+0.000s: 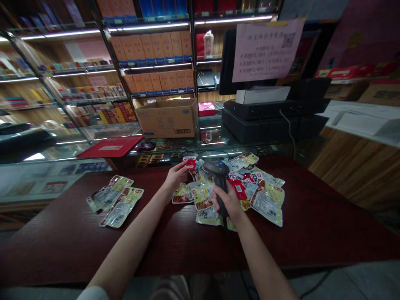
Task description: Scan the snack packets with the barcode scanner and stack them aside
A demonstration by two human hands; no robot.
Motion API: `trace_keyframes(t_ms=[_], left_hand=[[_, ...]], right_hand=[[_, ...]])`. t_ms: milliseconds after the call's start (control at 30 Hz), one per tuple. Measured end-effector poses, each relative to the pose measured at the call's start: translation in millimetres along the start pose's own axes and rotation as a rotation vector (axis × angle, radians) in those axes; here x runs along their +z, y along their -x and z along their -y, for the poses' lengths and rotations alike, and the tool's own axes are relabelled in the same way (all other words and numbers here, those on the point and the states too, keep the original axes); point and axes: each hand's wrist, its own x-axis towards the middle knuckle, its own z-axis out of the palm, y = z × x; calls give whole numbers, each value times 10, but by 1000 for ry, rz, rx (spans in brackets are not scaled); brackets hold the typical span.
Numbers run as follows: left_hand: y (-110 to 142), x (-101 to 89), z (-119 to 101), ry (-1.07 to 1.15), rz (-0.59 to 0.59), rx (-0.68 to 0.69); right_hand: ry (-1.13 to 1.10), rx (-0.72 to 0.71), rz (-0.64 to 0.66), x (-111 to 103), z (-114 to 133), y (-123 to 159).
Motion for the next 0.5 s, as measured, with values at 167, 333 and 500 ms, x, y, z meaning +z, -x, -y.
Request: trace_keyframes(t_ms=[167, 333, 500], left_hand=[[123, -13, -162, 121, -140, 85], [227, -91, -294, 159, -263, 162], [321, -329, -320, 125, -264, 108]], right_hand=[[60, 7, 57, 184, 68, -193], [81, 12, 160, 342, -29, -327], [100, 32, 208, 423, -239, -257]])
